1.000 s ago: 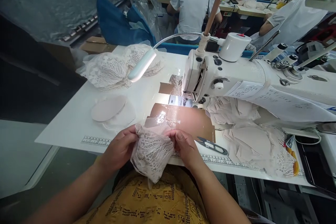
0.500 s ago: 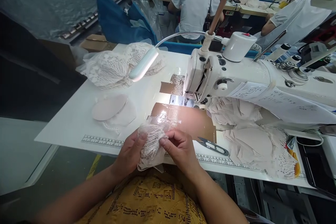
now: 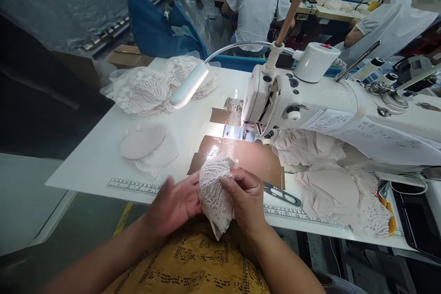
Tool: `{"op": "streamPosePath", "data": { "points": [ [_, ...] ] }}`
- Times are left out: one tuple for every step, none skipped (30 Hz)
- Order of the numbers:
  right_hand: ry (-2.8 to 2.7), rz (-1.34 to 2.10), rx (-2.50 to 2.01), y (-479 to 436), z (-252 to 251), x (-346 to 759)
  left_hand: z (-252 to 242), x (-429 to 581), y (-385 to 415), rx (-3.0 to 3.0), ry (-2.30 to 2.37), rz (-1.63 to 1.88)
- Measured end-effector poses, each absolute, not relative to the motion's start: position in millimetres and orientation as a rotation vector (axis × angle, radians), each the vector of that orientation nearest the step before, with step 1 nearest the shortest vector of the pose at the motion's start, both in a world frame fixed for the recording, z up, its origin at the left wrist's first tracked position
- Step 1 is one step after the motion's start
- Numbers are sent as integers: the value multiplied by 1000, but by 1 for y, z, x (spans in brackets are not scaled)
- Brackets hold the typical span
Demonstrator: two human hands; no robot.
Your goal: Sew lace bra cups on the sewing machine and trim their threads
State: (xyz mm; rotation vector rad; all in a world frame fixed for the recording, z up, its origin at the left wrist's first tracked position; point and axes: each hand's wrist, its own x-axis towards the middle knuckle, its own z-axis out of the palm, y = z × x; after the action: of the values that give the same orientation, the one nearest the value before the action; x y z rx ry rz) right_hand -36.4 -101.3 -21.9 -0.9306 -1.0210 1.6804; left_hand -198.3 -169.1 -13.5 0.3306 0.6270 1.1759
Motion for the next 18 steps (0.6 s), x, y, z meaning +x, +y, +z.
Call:
{"op": "streamPosePath", "data": {
  "points": [
    [-1045, 1689, -942, -102, -21, -38, -15, -193, -171, 350, 608, 1138],
    [-1061, 1699, -960, -102, -21, -39, -16, -188, -173, 364, 618, 1110],
    [-1061, 1700, -986, -102, -20, -39, -17, -185, -174, 371, 648, 1091],
    [-1047, 1691, -1015, -101, -19, -39, -17, -185, -175, 380, 693, 1081],
    [-1019, 1669, -1041, -98, -17, -38, -17, -186, -176, 397, 746, 1075],
    [-984, 1634, -1060, -95, -15, -36, -17, -191, -177, 432, 794, 1063],
    [-950, 1597, -1065, -92, -13, -34, -15, -198, -178, 489, 830, 1040],
    [-925, 1569, -1056, -88, -11, -32, -14, -206, -179, 571, 851, 1014],
    [-917, 1565, -1038, -85, -9, -29, -11, -216, -180, 674, 872, 994],
    [-933, 1593, -1015, -83, -7, -27, -7, -226, -181, 790, 902, 998],
    [-980, 1651, -987, -81, -6, -25, -3, -234, -181, 914, 946, 1025],
    [-1059, 1726, -957, -81, -4, -24, 3, -241, -181, 1041, 1019, 1072],
    [-1158, 1799, -923, -83, -2, -24, 8, -246, -179, 1166, 1109, 1114],
    [-1265, 1859, -886, -85, 0, -25, 13, -248, -177, 1280, 1200, 1133],
    [-1367, 1898, -853, -88, 2, -26, 18, -249, -174, 1370, 1274, 1112],
    [-1459, 1910, -827, -91, 4, -28, 21, -248, -171, 1437, 1311, 1060],
    [-1539, 1892, -810, -93, 6, -30, 22, -246, -167, 1478, 1314, 990],
    [-1612, 1848, -805, -95, 8, -32, 23, -243, -164, 1497, 1290, 923]
  ]
}}
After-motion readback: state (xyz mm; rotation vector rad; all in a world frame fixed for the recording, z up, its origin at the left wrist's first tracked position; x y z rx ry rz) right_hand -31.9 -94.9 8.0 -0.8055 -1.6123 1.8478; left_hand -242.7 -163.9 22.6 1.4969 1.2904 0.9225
